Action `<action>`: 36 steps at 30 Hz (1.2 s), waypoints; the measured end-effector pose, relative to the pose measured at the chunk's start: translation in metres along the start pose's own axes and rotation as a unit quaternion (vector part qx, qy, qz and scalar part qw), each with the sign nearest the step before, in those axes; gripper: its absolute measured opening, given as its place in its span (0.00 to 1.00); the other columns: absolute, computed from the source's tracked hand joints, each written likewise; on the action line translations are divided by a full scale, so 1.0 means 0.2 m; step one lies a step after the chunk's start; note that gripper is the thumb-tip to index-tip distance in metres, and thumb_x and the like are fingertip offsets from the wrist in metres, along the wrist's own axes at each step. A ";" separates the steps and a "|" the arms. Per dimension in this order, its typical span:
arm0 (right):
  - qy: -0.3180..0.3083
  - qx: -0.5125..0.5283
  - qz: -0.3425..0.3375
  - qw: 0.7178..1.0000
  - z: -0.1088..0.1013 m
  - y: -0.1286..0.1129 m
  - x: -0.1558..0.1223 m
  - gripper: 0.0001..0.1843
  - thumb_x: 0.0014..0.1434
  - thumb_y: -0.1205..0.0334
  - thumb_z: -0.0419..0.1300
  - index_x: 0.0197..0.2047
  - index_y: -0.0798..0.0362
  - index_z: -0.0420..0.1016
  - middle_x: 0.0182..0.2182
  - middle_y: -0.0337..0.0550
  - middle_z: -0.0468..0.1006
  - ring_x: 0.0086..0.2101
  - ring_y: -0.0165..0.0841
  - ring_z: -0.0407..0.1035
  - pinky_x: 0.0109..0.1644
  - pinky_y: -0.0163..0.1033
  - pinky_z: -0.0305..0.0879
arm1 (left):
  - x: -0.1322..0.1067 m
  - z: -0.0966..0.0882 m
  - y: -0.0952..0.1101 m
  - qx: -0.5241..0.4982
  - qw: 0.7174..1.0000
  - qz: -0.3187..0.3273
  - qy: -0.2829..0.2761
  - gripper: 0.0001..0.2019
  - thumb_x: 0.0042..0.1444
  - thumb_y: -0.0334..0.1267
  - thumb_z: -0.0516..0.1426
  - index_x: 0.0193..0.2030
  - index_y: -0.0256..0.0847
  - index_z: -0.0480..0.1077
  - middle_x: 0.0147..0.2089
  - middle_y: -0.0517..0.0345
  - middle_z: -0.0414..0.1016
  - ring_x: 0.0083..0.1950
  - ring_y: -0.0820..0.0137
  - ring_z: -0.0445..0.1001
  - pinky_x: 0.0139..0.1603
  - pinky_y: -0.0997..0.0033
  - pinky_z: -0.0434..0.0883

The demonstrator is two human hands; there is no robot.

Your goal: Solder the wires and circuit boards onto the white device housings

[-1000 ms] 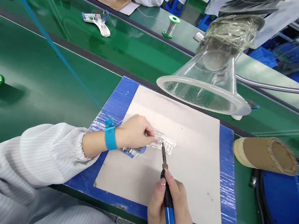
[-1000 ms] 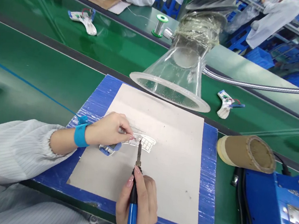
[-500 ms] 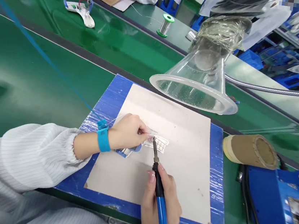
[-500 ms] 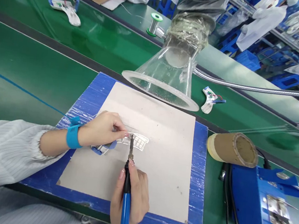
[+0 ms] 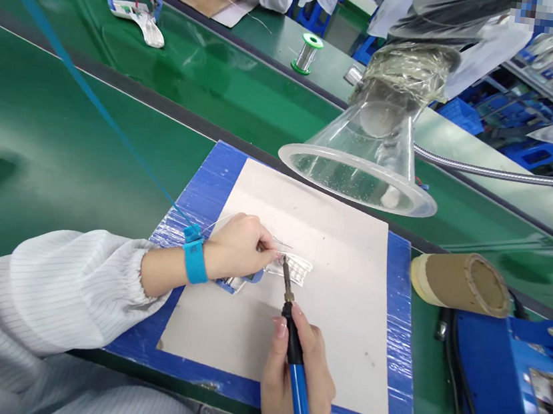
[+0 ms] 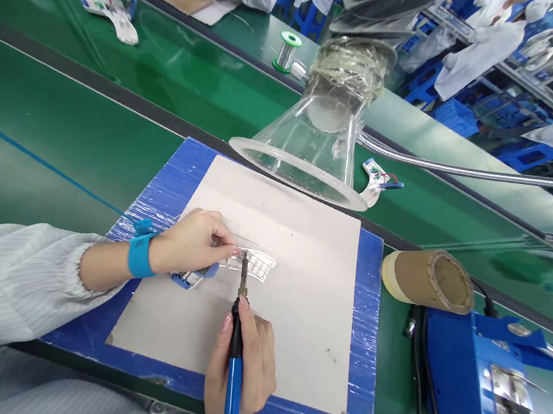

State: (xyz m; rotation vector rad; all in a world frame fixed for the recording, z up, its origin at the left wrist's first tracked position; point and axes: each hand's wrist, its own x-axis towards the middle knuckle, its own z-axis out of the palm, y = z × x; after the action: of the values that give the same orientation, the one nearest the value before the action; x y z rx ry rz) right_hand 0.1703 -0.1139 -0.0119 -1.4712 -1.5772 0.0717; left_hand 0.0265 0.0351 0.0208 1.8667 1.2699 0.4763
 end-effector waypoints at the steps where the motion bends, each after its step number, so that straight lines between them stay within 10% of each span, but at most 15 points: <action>1: -0.001 0.000 0.002 1.000 0.00 0.00 0.00 0.23 0.60 0.75 0.63 0.58 0.52 0.73 0.38 0.45 0.80 0.33 0.30 0.73 0.33 0.36 0.71 | 0.00 0.00 0.00 -0.002 1.000 -0.002 -0.001 0.09 0.56 0.35 0.62 0.30 0.37 0.83 0.27 0.54 0.81 0.33 0.69 0.75 0.35 0.73 0.65; 36: 0.175 0.035 0.115 0.977 0.13 0.03 0.02 0.11 0.67 0.61 0.57 0.51 0.51 0.76 0.41 0.46 0.80 0.41 0.33 0.76 0.46 0.35 0.69 | 0.03 0.03 -0.05 -0.014 1.000 -0.016 0.008 0.11 0.52 0.38 0.58 0.28 0.36 0.81 0.30 0.51 0.82 0.37 0.64 0.77 0.39 0.70 0.69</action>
State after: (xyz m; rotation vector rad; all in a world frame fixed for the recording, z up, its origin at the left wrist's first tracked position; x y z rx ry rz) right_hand 0.1584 -0.0953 -0.0275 -1.5129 -1.1082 0.0004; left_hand 0.0271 0.0392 0.0076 1.8199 1.2946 0.4908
